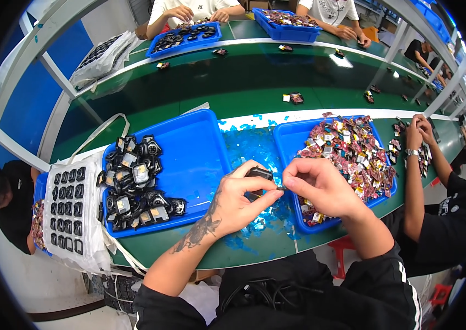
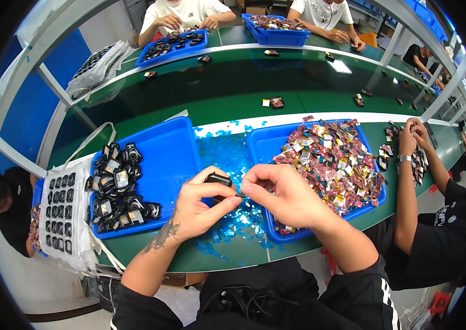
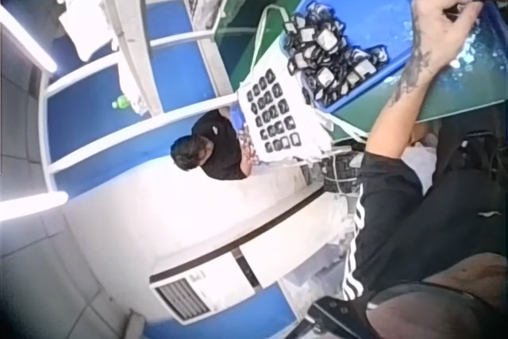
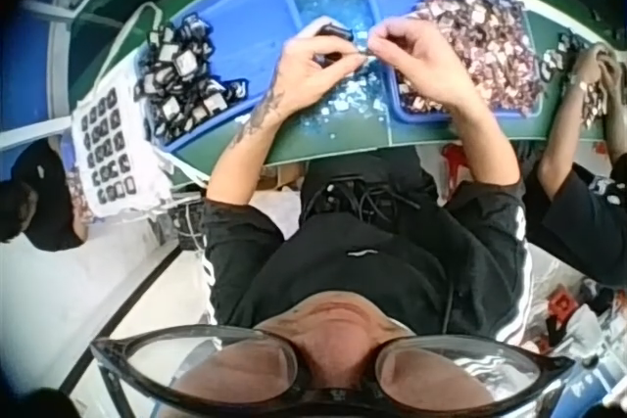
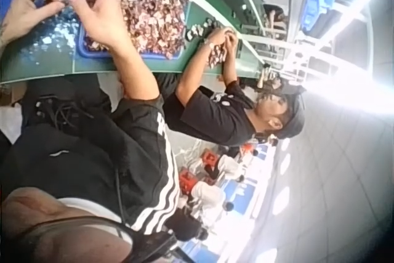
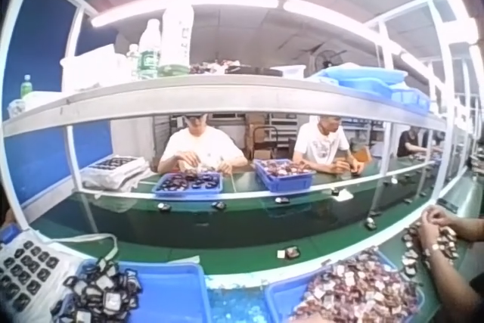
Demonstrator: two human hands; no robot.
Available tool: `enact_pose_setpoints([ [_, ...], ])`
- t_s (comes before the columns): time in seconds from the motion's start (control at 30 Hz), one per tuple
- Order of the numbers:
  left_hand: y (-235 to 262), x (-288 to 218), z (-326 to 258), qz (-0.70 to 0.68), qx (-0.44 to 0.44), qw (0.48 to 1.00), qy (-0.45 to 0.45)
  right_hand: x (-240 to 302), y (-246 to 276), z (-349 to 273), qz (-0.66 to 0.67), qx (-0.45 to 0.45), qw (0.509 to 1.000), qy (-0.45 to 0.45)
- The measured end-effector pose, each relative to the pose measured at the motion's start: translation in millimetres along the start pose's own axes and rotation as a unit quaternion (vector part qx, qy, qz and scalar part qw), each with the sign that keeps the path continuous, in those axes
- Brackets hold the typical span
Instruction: Assembling small electronic components for smartwatches at a factory production line.
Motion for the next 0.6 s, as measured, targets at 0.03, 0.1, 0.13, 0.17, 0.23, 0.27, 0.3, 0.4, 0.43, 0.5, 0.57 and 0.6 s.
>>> enact_pose_setpoints([
  [0.03,0.7,-2.7,-0.4,0.013,-0.001,1.000,-0.018,-4.3,-4.0,3.0,0.059,0.032,0.998,-0.010],
  [0.1,4.7,-12.6,-1.2,0.100,-0.017,0.993,-0.053,-13.2,-9.2,6.9,0.116,0.059,0.991,-0.021],
  [0.13,5.4,-20.8,-1.5,0.187,-0.036,0.978,-0.086,-19.0,-6.2,8.7,0.089,0.033,0.995,-0.026],
  [0.17,3.8,-20.6,-0.6,0.185,-0.033,0.978,-0.091,-20.9,-3.9,9.7,0.061,0.007,0.998,-0.031],
  [0.23,1.0,-28.3,-5.1,0.252,-0.068,0.956,-0.136,5.5,2.8,6.5,-0.245,-0.161,0.952,0.087],
  [0.27,1.1,-27.0,-4.1,0.228,-0.071,0.963,-0.125,6.9,-0.6,6.5,-0.337,-0.153,0.926,0.077],
  [0.3,0.2,-27.5,-5.9,0.230,-0.073,0.962,-0.127,8.2,-5.4,8.2,-0.425,-0.142,0.891,0.069],
  [0.4,7.8,11.8,-8.6,-0.033,-0.128,0.989,0.060,-3.9,-7.5,6.8,-0.458,-0.020,0.884,-0.091],
  [0.43,7.2,14.5,-8.6,-0.030,-0.133,0.989,0.060,-1.4,-9.1,6.0,-0.460,-0.017,0.884,-0.086],
  [0.5,3.1,23.5,-5.5,-0.137,-0.135,0.978,0.074,16.7,2.7,-7.0,-0.228,-0.143,0.961,0.063],
  [0.57,-0.5,19.7,2.2,-0.142,-0.109,0.981,0.069,3.9,3.8,-12.3,-0.158,-0.154,0.970,0.105],
  [0.6,-4.4,17.9,5.4,-0.110,-0.060,0.989,0.074,-6.8,-0.5,-11.6,-0.067,-0.146,0.982,0.102],
])
Point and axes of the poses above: each hand's wrist, its own z-axis towards the middle knuckle, its own y-axis out of the back of the hand, x = y × z, the point moved 7 cm from there along z, towards the middle knuckle, and after that the axes turned 12 degrees about x, right-handed, at the moved point
